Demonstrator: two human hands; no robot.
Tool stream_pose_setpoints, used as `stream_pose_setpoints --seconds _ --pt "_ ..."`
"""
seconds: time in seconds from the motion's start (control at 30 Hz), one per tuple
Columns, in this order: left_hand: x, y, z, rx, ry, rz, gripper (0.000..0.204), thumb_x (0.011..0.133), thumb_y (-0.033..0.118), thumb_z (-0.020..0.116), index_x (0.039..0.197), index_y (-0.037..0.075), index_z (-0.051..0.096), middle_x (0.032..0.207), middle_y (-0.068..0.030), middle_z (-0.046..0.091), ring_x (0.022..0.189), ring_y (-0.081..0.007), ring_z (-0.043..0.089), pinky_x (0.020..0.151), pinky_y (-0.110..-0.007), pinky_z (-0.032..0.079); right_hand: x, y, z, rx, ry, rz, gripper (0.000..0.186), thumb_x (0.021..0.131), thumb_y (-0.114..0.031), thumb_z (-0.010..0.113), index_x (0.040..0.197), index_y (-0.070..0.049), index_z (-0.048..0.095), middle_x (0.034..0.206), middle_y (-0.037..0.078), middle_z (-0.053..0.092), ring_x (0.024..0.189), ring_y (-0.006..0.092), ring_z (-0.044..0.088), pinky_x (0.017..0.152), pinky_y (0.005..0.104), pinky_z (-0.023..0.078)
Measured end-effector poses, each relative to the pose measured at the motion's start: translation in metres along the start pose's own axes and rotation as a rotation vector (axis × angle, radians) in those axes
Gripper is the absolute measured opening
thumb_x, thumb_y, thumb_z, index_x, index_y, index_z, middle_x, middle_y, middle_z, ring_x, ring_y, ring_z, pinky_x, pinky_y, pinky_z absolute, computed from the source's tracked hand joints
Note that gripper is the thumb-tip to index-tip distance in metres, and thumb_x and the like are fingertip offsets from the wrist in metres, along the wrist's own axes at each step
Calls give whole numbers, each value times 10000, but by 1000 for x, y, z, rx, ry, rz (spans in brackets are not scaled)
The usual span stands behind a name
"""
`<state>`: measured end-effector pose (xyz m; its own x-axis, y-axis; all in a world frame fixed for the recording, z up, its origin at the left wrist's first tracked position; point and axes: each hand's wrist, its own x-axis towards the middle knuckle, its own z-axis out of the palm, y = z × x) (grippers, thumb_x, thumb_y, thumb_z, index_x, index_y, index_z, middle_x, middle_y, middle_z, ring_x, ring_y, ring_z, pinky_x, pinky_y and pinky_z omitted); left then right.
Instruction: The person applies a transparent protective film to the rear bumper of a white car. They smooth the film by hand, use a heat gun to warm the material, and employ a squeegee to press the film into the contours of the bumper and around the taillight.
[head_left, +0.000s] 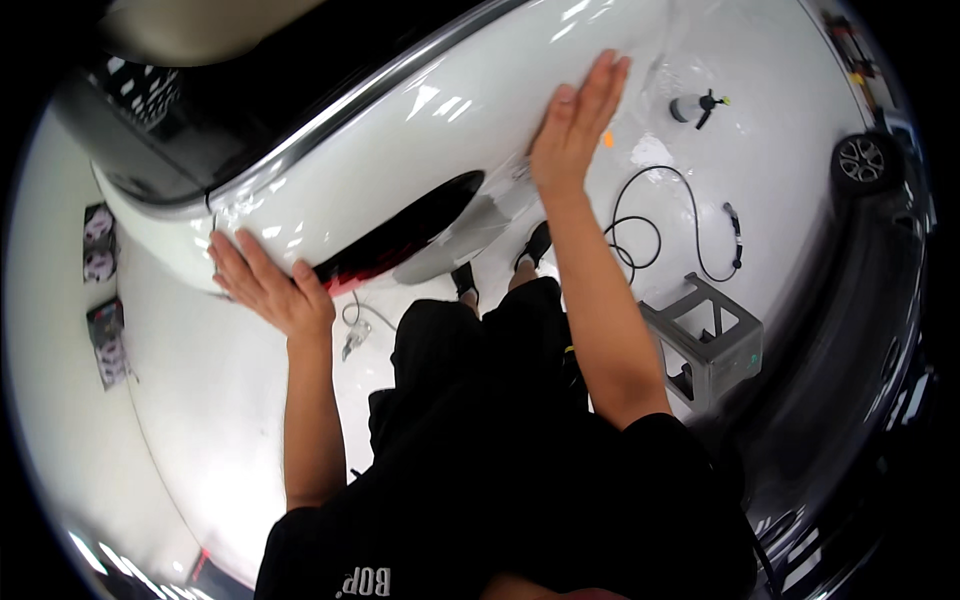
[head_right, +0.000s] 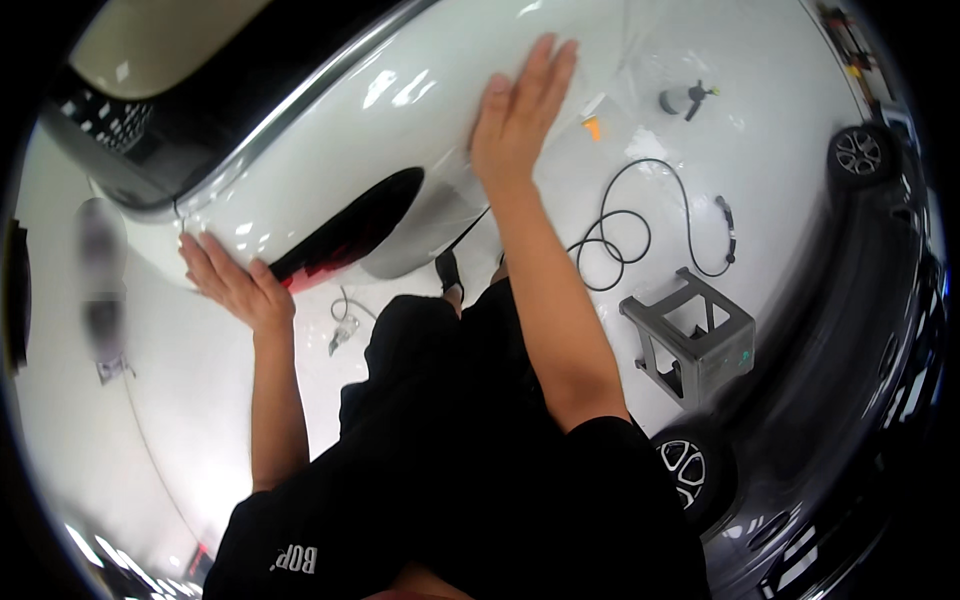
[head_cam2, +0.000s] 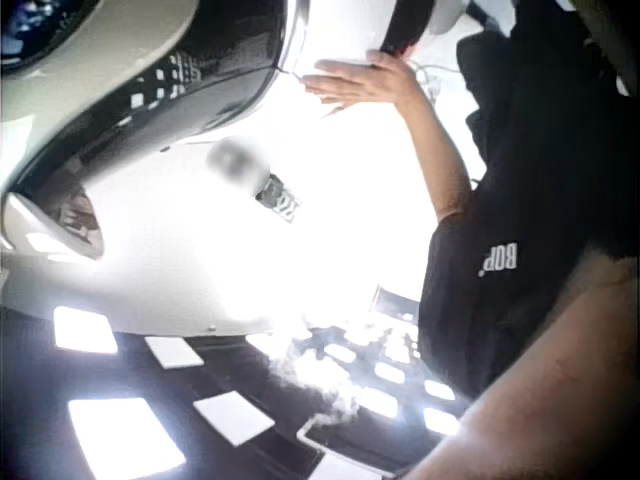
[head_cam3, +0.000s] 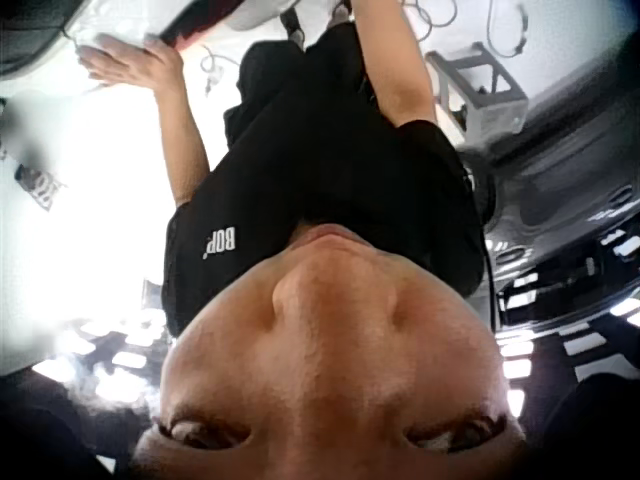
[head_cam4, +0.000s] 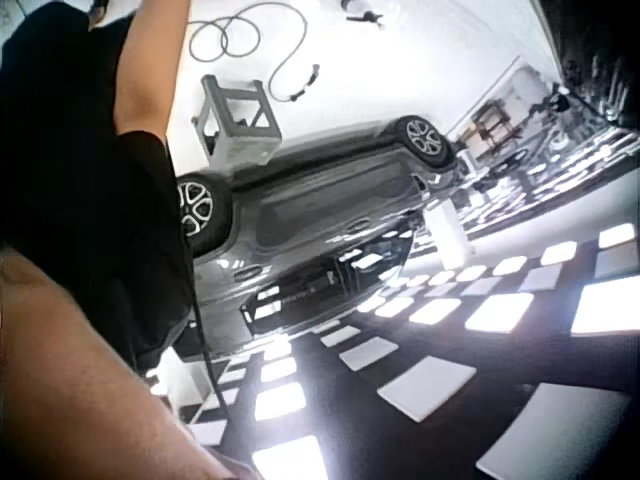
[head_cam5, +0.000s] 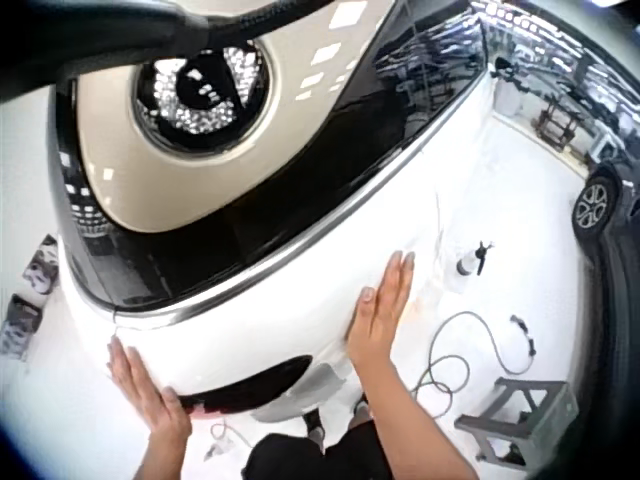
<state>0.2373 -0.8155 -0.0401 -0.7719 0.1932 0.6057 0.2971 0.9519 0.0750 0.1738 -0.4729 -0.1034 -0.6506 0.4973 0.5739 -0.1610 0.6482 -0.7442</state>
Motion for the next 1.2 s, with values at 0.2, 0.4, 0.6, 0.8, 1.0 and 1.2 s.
stream_pose_setpoints --seconds 0.2,0.4,0.6,0.8,1.0,1.2 --pt "0 5 -1 10 5 9 693 1108 478 307 1615 5 308 1679 -255 253 1557 -446 224 1246 -599 101 29 11 -24 -9 47 55 645 1107 -356 416 1636 -30 245 1690 290 135 1549 477 176 1240 549 187" --pt "-1 11 1 36 -51 4 706 1115 501 258 1626 14 264 1701 -237 188 1575 -430 164 1261 -582 92 71 39 -28 22 96 42 638 1089 -341 454 1628 -44 284 1682 287 179 1540 489 196 1235 595 144" --pt "7 21 7 -5 -79 -37 746 1107 549 226 1641 29 198 1708 -231 122 1584 -406 139 1270 -559 147 96 63 -29 -23 -7 46 644 1065 -367 489 1614 -65 342 1668 284 229 1530 497 216 1219 634 150" --pt "7 19 8 15 -107 -84 812 1082 616 190 1649 35 156 1708 -239 109 1587 -413 114 1274 -568 139 110 82 -34 -54 -60 -70 628 1058 -392 476 1598 -83 393 1656 278 271 1519 514 239 1204 664 156" --pt "11 30 8 74 -109 -139 836 1074 639 174 1645 29 158 1700 -254 137 1580 -427 137 1268 -581 153 129 94 -33 -32 -111 -117 611 1067 -428 418 1570 -83 456 1632 287 334 1518 498 279 1217 652 128" --pt "15 37 13 52 -84 -167 851 1069 655 171 1641 24 172 1696 -258 144 1573 -435 152 1265 -586 167 133 98 -34 -46 -115 -117 610 1073 -437 386 1567 -89 466 1631 278 349 1526 483 283 1231 635 96"
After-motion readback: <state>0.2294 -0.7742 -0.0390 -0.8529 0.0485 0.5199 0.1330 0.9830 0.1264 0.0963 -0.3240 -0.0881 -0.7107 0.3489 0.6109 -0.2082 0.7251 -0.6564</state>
